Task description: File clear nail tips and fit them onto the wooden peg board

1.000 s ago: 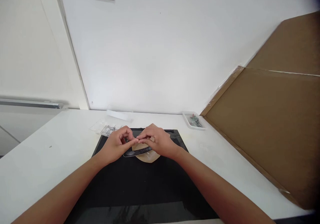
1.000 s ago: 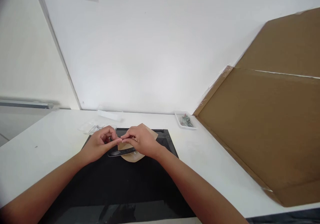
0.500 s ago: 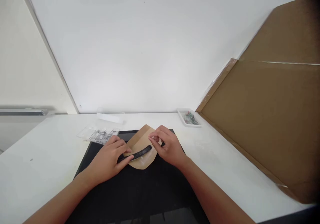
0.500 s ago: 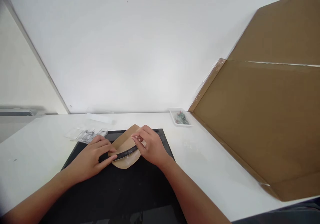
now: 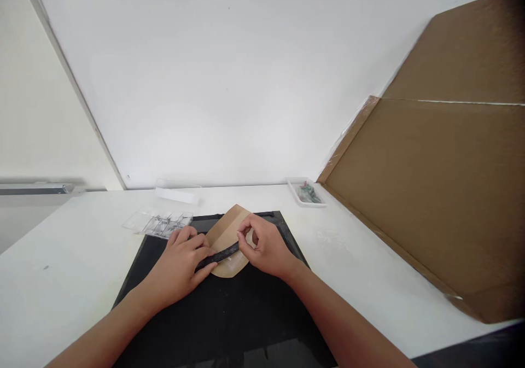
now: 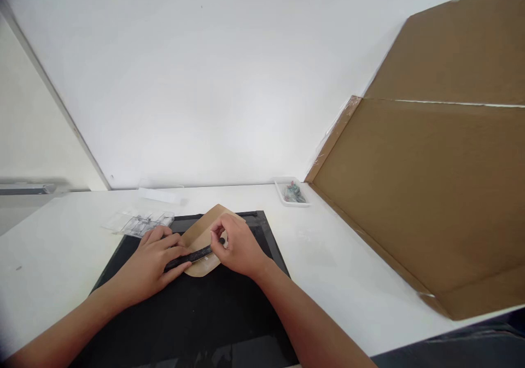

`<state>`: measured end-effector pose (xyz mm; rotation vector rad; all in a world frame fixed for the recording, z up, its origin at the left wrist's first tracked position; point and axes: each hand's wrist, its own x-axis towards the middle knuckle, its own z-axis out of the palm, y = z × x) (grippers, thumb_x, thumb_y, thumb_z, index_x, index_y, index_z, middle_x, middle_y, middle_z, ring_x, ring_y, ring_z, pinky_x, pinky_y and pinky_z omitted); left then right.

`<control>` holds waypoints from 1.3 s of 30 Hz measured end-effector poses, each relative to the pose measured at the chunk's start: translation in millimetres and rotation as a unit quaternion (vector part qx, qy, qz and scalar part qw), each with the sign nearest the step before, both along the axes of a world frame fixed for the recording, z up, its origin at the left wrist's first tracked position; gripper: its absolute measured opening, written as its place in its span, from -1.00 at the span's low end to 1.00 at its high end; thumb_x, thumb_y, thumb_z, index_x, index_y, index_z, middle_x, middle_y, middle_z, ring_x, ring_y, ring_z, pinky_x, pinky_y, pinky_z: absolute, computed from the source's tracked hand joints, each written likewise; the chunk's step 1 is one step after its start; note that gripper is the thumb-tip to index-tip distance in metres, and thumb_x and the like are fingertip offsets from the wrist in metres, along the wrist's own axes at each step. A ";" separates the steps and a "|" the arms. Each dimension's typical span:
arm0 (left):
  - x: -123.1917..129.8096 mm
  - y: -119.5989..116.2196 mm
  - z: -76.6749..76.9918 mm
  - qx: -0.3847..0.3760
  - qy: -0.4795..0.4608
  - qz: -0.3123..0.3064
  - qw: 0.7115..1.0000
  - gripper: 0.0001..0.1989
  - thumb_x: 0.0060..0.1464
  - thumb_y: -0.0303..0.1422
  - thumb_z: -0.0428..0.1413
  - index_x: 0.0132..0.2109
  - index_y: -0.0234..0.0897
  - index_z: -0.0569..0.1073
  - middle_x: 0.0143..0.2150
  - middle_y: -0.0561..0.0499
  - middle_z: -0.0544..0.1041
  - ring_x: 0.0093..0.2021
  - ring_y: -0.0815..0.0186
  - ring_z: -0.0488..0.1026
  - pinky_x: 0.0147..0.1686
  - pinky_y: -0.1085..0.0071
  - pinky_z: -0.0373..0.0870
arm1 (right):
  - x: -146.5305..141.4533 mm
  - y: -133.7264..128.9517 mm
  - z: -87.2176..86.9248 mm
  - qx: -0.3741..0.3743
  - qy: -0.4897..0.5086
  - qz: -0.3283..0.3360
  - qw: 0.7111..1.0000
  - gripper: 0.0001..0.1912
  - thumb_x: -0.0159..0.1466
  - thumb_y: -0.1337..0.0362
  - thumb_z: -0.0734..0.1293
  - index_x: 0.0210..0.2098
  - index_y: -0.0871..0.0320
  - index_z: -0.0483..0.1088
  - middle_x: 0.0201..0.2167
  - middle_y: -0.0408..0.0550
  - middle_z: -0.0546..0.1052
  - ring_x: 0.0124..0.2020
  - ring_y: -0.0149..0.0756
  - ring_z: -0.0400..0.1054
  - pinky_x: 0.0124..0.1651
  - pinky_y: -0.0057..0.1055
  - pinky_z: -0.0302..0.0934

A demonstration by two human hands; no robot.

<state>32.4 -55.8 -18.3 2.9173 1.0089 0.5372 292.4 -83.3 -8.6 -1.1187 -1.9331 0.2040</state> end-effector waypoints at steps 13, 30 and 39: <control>5.1 1.2 4.5 -0.015 -0.115 -0.014 0.993 -0.74 0.43 -0.34 -0.01 0.11 -0.18 0.52 -0.11 -0.08 0.51 -0.06 0.11 0.34 0.02 0.15 0.34 | 0.5 0.0 -1.1 0.022 0.025 -0.002 0.999 -0.92 0.50 0.27 0.24 -0.16 0.07 0.34 -0.23 -0.06 0.53 -0.20 -0.26 0.42 -0.13 -0.31 0.31; 17.0 -21.4 20.7 -0.279 -0.290 -0.011 0.915 -0.66 0.43 -0.22 0.03 0.24 -0.06 0.52 -0.39 0.08 0.56 -0.21 0.25 0.53 -0.06 0.32 0.48 | -13.6 -9.5 0.3 0.088 0.006 -0.093 0.992 -0.94 0.48 0.25 0.28 -0.09 0.04 0.40 -0.26 -0.06 0.59 -0.23 -0.21 0.50 -0.12 -0.21 0.32; 17.8 -21.8 17.5 -0.299 -0.322 0.028 0.898 -0.66 0.37 -0.13 0.13 0.17 -0.05 0.61 -0.52 0.12 0.48 -0.43 0.32 0.49 -0.34 0.42 0.49 | -17.7 -14.5 -0.2 0.161 -0.062 -0.120 0.978 -0.90 0.48 0.35 0.29 -0.20 0.07 0.32 -0.28 -0.04 0.61 -0.22 -0.18 0.50 -0.19 -0.20 0.22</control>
